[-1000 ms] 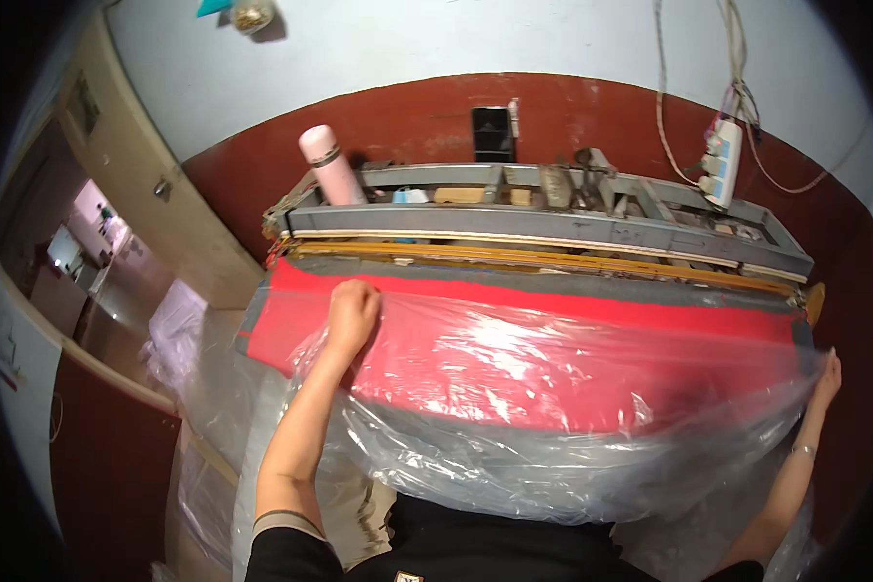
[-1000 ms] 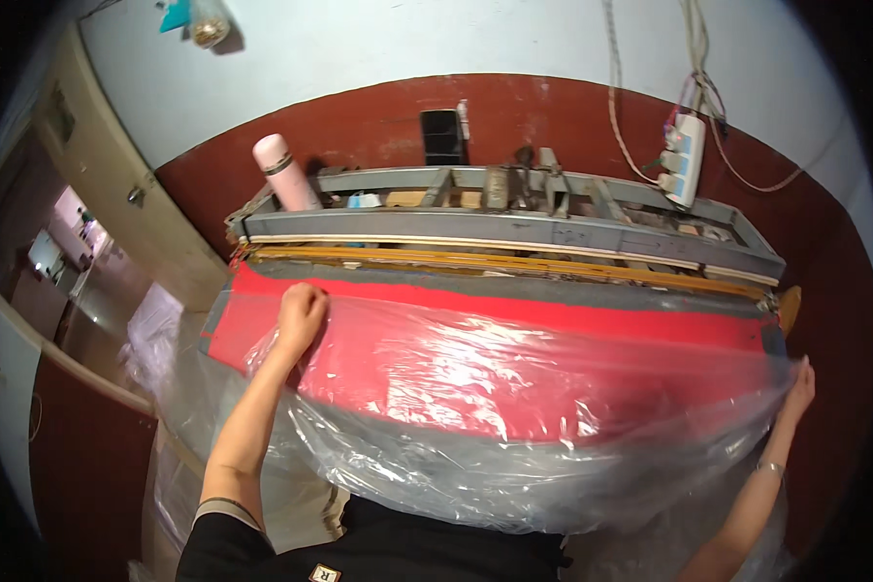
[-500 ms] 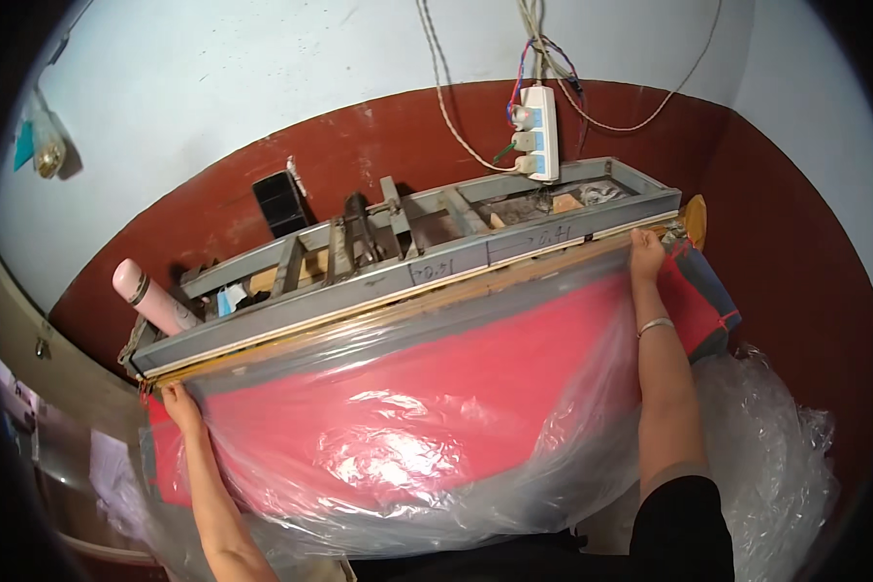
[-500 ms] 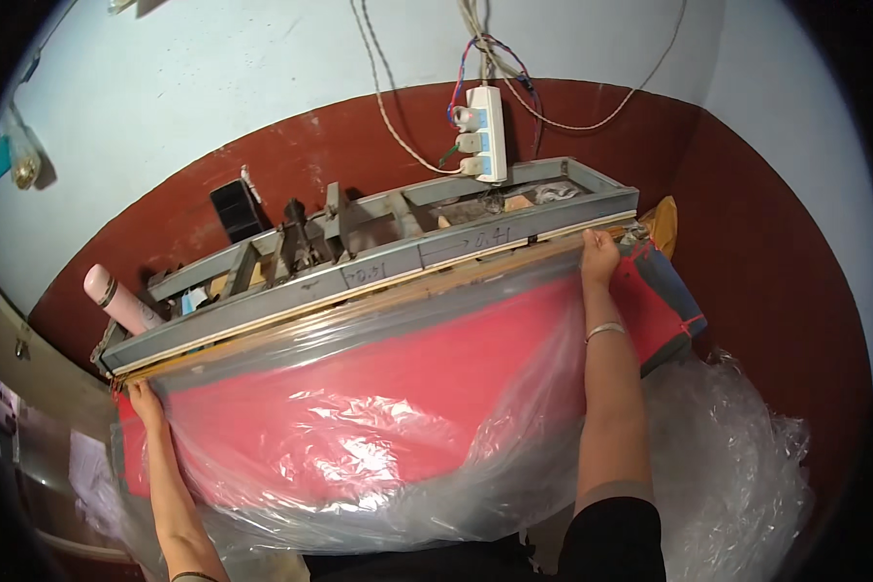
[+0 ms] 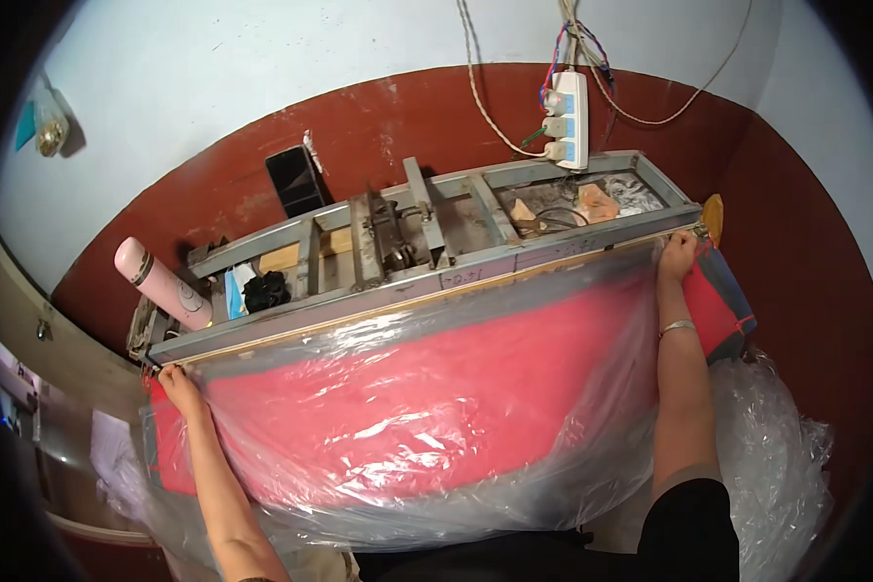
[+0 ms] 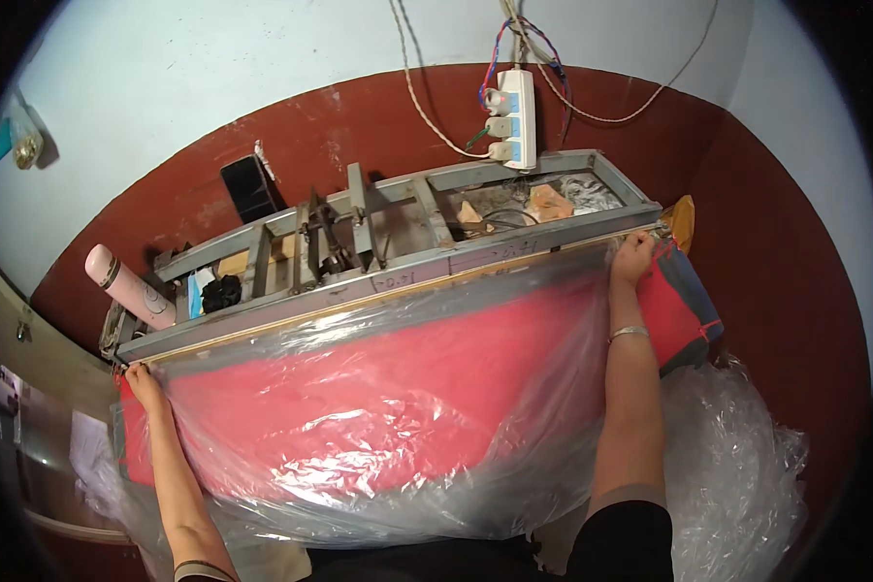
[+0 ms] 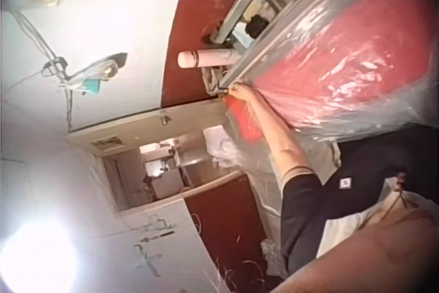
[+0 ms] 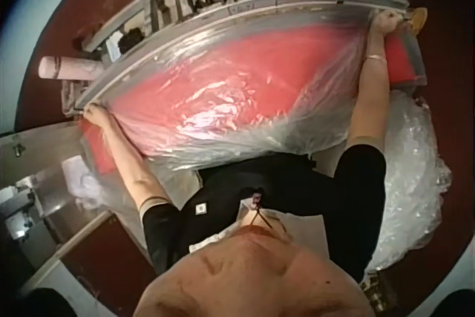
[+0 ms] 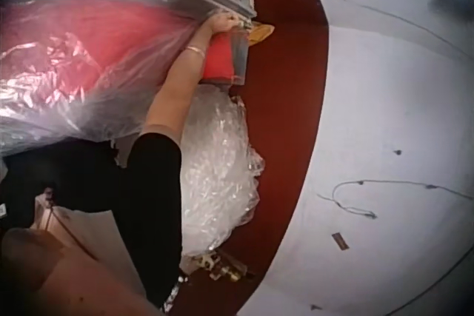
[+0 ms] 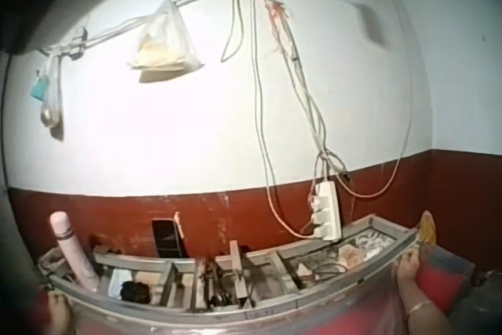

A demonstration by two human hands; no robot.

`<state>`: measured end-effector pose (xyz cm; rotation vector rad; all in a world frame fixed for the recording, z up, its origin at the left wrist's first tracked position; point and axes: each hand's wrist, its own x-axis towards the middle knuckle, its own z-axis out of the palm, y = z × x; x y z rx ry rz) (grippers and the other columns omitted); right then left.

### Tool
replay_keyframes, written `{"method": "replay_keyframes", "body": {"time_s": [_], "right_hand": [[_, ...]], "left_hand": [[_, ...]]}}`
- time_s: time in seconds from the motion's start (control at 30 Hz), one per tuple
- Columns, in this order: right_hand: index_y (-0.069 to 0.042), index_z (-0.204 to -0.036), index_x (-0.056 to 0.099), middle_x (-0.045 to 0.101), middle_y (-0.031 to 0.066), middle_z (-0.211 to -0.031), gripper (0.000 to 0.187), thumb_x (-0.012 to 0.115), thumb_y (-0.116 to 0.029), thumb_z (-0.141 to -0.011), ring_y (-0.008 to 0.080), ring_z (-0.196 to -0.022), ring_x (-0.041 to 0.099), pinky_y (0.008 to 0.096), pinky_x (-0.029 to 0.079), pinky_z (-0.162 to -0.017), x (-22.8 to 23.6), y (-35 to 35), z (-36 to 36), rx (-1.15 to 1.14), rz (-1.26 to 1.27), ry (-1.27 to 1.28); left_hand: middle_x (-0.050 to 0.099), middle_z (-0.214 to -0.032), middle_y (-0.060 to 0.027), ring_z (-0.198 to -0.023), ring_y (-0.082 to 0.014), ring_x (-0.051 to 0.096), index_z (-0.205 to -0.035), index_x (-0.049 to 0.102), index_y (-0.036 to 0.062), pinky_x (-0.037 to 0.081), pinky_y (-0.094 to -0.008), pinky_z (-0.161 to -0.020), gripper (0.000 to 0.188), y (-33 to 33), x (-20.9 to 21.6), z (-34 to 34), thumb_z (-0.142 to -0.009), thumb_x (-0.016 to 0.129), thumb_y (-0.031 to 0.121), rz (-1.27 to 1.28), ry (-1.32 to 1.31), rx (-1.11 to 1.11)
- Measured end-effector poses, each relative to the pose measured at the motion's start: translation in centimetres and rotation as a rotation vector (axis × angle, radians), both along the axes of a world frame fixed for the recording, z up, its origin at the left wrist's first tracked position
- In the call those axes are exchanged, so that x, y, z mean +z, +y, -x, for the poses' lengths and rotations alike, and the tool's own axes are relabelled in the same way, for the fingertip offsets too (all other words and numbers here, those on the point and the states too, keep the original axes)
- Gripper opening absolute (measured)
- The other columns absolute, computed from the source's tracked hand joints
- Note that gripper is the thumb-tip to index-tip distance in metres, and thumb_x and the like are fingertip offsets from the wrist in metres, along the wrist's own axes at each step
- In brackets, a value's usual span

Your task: The person repeatedly pulls and spreads clear plastic film over a padded platform by hand, aligns the edges, and presses them against a sealing machine.

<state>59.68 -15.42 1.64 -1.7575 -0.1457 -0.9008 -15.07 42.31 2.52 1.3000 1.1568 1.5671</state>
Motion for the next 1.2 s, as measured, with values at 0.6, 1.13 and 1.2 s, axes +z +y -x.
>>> {"method": "replay_keyframes", "body": {"time_s": [0.6, 1.13, 1.2], "right_hand": [[0.002, -0.107, 0.060, 0.060, 0.0146, -0.107, 0.026, 0.056, -0.017, -0.090, 0.0259, -0.099, 0.056, 0.0342, 0.044, -0.087, 11.1, -6.4, 13.7, -0.147, 0.382, -0.411], [-0.001, -0.079, 0.062, 0.061, 0.0061, -0.070, 0.014, 0.065, -0.015, -0.081, 0.0128, -0.064, 0.057, 0.0269, 0.046, -0.060, 13.0, 29.0, 56.7, 2.222, 0.476, -0.126], [-0.002, -0.080, 0.062, 0.061, 0.0037, -0.071, 0.014, 0.065, -0.015, -0.082, 0.0081, -0.068, 0.054, 0.0254, 0.045, -0.061, 11.4, 27.8, 53.7, 2.057, 0.512, 0.094]], "left_hand": [[0.054, -0.081, 0.0020, -0.076, -0.0057, 0.051, -0.089, 0.054, 0.0035, 0.042, -0.0203, -0.070, 0.006, -19.7, 11.0, 4.0, -0.085, 0.052, -0.001, -0.215, 0.307, -0.462], [0.057, -0.074, -0.0014, -0.066, -0.0082, 0.052, -0.101, 0.059, 0.0010, 0.043, -0.0217, -0.062, 0.024, -31.4, 17.8, 11.9, -0.078, 0.067, 0.005, -0.186, 0.622, -0.578], [0.058, -0.072, -0.0005, -0.065, -0.0076, 0.052, -0.100, 0.060, 0.0014, 0.044, -0.0218, -0.062, 0.019, -31.0, 16.2, 14.3, -0.082, 0.064, 0.007, 0.203, 0.671, -0.804]]}}
